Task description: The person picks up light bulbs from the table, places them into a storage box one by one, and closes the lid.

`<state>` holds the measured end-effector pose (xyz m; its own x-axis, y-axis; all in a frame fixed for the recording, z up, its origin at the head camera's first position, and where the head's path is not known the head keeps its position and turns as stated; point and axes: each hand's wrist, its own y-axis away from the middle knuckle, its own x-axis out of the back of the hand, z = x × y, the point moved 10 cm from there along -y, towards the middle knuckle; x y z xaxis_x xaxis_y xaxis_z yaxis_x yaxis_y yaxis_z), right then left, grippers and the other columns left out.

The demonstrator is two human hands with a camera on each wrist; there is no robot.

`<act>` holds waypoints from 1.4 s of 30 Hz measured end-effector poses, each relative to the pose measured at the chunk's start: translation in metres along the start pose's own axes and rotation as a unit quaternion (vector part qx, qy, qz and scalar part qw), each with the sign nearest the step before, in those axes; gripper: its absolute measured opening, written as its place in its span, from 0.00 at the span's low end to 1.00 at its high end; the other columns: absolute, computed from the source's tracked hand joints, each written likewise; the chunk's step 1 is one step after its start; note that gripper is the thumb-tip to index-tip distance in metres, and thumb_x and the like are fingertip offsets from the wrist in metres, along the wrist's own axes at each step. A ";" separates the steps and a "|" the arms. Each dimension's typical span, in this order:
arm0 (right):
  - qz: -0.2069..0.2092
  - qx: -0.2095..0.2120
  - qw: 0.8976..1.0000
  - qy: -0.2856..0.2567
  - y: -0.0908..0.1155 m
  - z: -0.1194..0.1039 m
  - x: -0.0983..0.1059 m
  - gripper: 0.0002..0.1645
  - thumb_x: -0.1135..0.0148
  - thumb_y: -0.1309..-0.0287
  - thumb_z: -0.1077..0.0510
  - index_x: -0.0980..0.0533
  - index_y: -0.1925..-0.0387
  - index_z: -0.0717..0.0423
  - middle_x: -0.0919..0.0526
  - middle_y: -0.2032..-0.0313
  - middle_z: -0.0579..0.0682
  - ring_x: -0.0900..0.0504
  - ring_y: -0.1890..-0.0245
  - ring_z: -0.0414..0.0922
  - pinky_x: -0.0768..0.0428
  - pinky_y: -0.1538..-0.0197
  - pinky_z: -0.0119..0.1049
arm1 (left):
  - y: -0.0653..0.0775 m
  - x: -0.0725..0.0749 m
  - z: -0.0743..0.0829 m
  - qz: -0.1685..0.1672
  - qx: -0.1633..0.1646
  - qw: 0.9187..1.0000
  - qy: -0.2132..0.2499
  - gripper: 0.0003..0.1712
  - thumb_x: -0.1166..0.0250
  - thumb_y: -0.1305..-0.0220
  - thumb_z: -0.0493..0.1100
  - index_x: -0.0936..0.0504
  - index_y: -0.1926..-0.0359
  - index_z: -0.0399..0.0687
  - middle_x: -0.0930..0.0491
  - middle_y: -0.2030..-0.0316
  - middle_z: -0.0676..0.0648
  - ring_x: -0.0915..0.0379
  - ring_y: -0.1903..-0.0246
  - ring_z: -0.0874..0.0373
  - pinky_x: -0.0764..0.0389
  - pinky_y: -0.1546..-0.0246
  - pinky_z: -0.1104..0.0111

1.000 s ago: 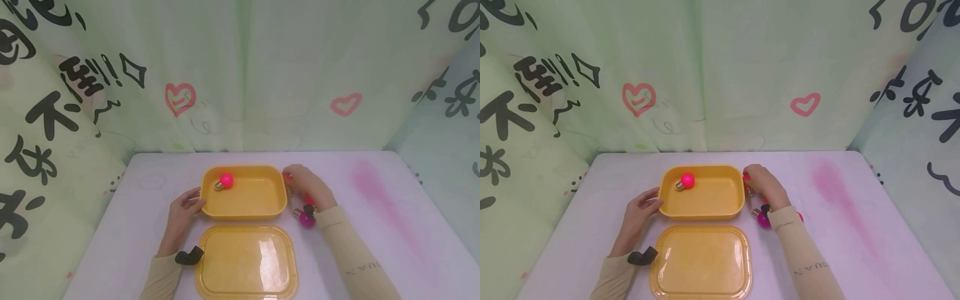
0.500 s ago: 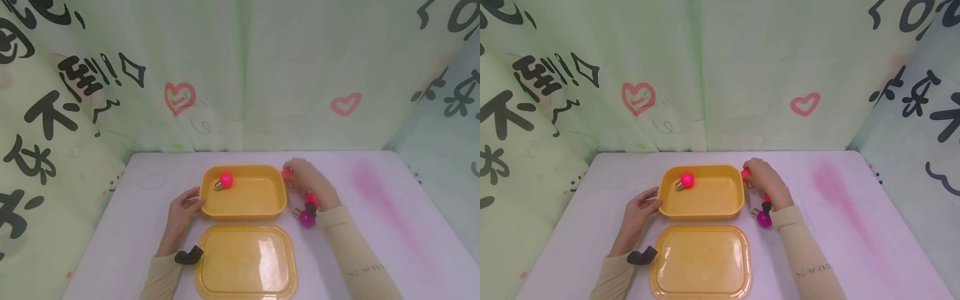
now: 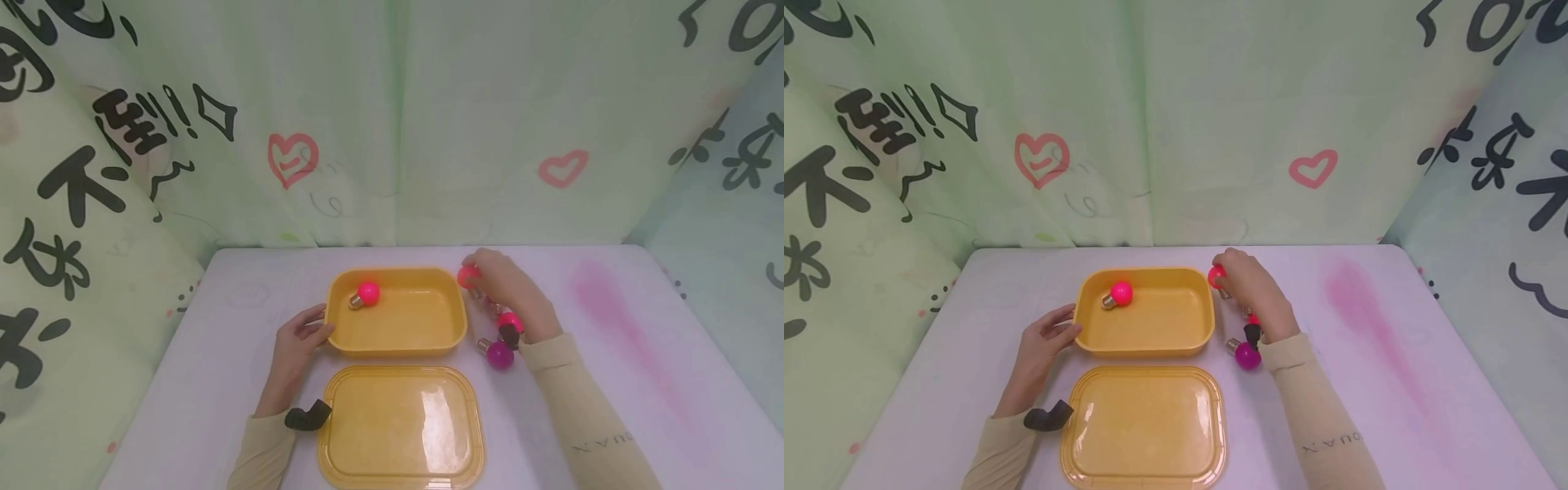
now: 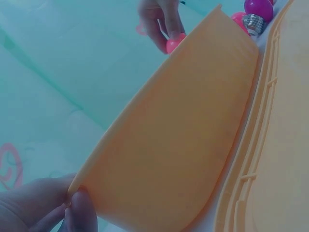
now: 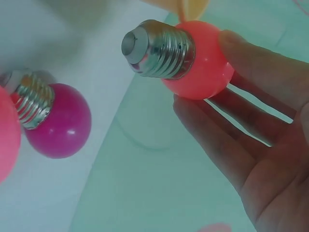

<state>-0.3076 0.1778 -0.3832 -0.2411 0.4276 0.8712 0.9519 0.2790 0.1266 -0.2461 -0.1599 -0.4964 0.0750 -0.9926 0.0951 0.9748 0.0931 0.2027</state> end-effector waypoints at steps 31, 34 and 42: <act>0.024 0.078 0.996 -0.028 -0.003 -0.054 -0.003 0.19 0.36 0.40 0.68 0.24 0.46 0.66 0.18 0.51 0.60 0.20 0.52 0.55 0.19 0.45 0.51 | 0.000 -0.001 0.002 0.002 0.003 1.000 0.005 0.27 0.31 0.37 0.40 0.23 0.38 0.47 0.23 0.42 0.43 0.23 0.50 0.56 0.17 0.58 0.75; 0.026 0.097 0.995 -0.012 -0.005 -0.060 -0.006 0.18 0.36 0.41 0.69 0.23 0.48 0.68 0.18 0.52 0.60 0.20 0.51 0.56 0.21 0.42 0.51 | 0.001 -0.001 0.003 0.003 0.003 1.000 0.004 0.27 0.30 0.37 0.40 0.23 0.38 0.46 0.23 0.42 0.42 0.23 0.50 0.55 0.18 0.58 0.75; 0.014 0.112 0.993 0.023 -0.012 -0.073 -0.019 0.20 0.35 0.41 0.67 0.22 0.47 0.66 0.18 0.50 0.59 0.21 0.50 0.55 0.22 0.41 0.49 | 0.000 -0.001 0.001 0.007 0.006 1.000 -0.005 0.27 0.30 0.37 0.42 0.23 0.38 0.48 0.24 0.42 0.44 0.23 0.51 0.56 0.18 0.58 0.76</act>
<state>-0.3006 0.1034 -0.3663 -0.2018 0.3990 0.8945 0.8907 0.4545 -0.0018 -0.2466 -0.1592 -0.4951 0.0870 -0.9903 0.1083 0.9709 0.1087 0.2132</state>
